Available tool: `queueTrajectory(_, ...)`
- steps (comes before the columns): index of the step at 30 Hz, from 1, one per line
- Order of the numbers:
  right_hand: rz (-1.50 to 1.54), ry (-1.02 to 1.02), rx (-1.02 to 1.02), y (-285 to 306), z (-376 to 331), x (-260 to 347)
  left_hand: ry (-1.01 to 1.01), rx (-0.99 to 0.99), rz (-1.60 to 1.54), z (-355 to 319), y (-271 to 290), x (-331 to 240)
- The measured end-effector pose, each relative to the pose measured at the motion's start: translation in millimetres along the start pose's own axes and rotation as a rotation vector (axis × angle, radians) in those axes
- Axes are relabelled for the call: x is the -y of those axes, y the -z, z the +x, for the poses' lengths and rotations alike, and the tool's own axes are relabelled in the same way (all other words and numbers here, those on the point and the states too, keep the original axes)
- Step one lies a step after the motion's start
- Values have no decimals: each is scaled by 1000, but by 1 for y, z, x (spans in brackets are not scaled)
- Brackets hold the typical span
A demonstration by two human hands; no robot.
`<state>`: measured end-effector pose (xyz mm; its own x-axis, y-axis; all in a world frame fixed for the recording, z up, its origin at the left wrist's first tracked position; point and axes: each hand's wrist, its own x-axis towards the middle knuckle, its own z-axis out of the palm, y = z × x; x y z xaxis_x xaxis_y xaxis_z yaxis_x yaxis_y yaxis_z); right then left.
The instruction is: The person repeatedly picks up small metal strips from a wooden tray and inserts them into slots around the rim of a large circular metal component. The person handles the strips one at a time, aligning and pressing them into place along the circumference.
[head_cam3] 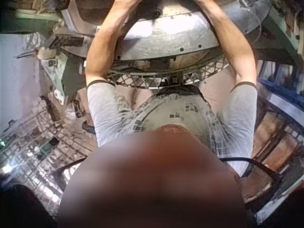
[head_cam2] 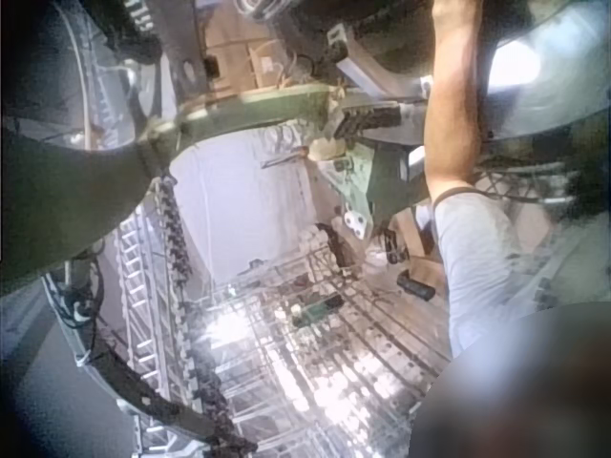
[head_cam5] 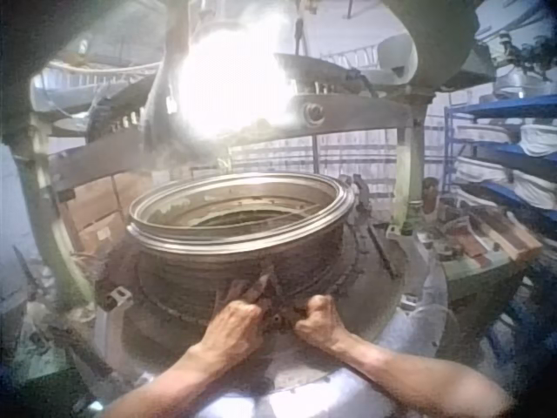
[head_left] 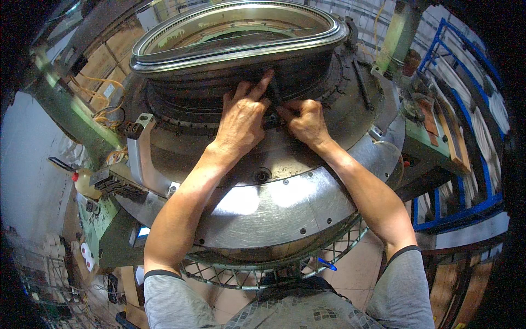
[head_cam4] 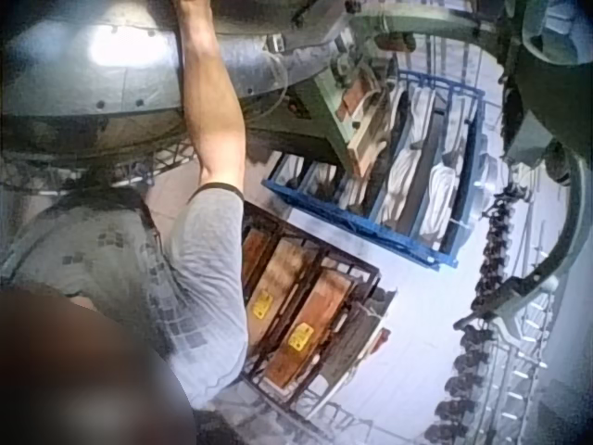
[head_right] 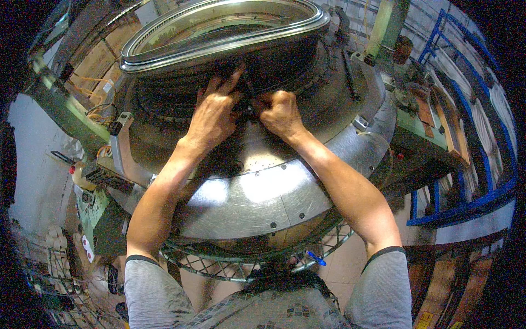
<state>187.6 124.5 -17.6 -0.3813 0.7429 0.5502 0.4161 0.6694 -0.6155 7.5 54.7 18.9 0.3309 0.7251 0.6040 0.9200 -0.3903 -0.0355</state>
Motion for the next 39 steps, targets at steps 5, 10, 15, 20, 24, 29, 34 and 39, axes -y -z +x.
queueTrajectory(5,2,6,-13,-1,0,-2,-9,1,67,0,-1,-1)
queueTrajectory(10,-16,44,-80,-9,-2,-5,-12,53,127,1,2,-2)
queueTrajectory(15,-105,122,-113,-19,-1,2,-13,-14,175,5,7,-1)
queueTrajectory(20,-159,-27,25,-9,-22,18,-9,113,8,0,9,-3)
queueTrajectory(24,-34,-84,-19,-13,-19,22,18,124,-17,-1,15,2)
queueTrajectory(29,-86,-86,-60,-19,-8,17,37,110,68,1,17,2)
queueTrajectory(34,-33,-83,-39,-14,-27,12,-2,104,-40,-2,16,-1)
queueTrajectory(39,-45,14,-219,-39,15,0,81,71,125,9,21,4)
